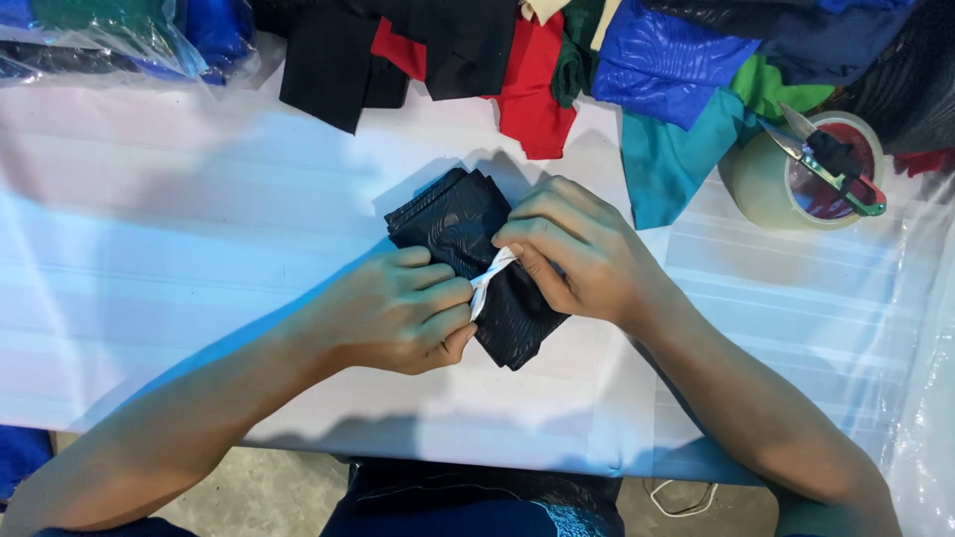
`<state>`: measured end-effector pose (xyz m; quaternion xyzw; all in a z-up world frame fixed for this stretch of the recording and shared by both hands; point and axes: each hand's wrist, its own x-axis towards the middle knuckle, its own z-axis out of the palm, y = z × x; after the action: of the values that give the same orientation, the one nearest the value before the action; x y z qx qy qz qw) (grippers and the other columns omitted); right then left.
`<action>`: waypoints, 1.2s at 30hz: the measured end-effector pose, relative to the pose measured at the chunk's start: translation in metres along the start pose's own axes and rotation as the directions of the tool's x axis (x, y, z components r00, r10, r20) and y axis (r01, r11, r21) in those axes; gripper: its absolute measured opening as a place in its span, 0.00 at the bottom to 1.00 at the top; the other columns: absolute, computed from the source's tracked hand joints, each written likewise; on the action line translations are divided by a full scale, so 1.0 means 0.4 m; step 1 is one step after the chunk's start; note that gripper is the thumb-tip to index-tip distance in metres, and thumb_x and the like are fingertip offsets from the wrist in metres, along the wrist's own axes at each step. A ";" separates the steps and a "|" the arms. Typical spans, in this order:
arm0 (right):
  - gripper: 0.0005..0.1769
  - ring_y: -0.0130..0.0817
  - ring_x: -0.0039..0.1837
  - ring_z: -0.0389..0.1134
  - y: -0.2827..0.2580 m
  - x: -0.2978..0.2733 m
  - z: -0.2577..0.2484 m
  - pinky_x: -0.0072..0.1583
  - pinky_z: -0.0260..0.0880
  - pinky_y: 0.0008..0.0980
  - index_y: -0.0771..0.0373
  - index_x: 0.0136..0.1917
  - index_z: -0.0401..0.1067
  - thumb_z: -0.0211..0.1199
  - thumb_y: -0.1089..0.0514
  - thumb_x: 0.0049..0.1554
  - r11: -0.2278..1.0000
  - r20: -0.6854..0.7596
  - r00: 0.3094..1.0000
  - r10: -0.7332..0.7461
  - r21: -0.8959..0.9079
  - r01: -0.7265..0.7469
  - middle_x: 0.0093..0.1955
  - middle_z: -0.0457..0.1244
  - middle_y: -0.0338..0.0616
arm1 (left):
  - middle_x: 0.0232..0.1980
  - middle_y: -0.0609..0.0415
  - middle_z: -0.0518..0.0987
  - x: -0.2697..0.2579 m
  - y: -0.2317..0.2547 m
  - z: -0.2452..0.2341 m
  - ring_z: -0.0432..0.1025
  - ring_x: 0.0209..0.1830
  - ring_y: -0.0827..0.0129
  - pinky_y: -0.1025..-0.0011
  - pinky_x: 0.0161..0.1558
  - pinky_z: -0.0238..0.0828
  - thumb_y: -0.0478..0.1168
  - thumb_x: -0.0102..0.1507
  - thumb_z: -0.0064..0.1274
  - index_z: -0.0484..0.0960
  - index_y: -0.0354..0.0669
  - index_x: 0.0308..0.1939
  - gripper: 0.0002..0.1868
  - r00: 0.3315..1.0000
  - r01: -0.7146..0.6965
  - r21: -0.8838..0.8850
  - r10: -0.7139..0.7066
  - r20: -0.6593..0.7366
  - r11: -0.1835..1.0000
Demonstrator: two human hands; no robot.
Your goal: Folding black fabric items, securing them with white adhesive strips, and packaging them into plastic bags.
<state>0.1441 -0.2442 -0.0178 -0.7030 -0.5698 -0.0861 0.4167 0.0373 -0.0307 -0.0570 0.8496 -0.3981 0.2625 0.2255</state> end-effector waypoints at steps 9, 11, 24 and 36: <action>0.07 0.59 0.41 0.67 0.011 0.010 0.004 0.48 0.72 0.47 0.67 0.48 0.76 0.58 0.70 0.65 0.934 -0.047 0.951 0.306 0.210 -0.290 0.40 0.64 0.53 | 0.25 0.60 0.68 0.030 -0.013 -0.018 0.68 0.22 0.63 0.68 0.30 0.64 0.37 0.60 0.50 0.74 0.47 0.21 0.11 0.999 0.023 -0.241 -0.016 0.031 0.970; 0.06 0.58 0.40 0.68 0.015 0.013 -0.002 0.46 0.73 0.47 0.67 0.46 0.76 0.59 0.71 0.63 0.929 -0.055 0.943 0.328 0.199 -0.311 0.38 0.64 0.52 | 0.25 0.61 0.65 0.039 -0.015 -0.024 0.65 0.21 0.63 0.68 0.30 0.61 0.36 0.59 0.49 0.70 0.47 0.20 0.12 0.999 0.038 -0.277 -0.030 0.034 0.960; 0.08 0.47 0.40 0.67 -0.008 -0.009 0.020 0.47 0.73 0.38 0.67 0.49 0.77 0.56 0.68 0.66 0.981 -0.169 0.978 0.125 0.171 -0.096 0.40 0.65 0.49 | 0.38 0.51 0.85 0.078 -0.004 -0.046 0.73 0.34 0.53 0.63 0.41 0.75 0.36 0.67 0.53 0.84 0.42 0.33 0.08 0.920 0.211 -0.625 -0.369 -0.134 0.752; 0.06 0.48 0.39 0.72 -0.042 -0.002 0.000 0.45 0.77 0.40 0.67 0.42 0.77 0.64 0.74 0.55 0.983 -0.205 0.978 0.038 0.183 0.001 0.43 0.70 0.55 | 0.44 0.48 0.84 0.120 0.022 -0.044 0.62 0.19 0.67 0.71 0.24 0.65 0.35 0.58 0.69 0.86 0.37 0.49 0.16 0.781 0.424 -0.595 -0.608 -0.142 0.683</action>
<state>0.1292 -0.2448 -0.0102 -0.6545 -0.5220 -0.1030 0.5371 0.0516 -0.0521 -0.0120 0.7740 -0.1514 0.2035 0.5801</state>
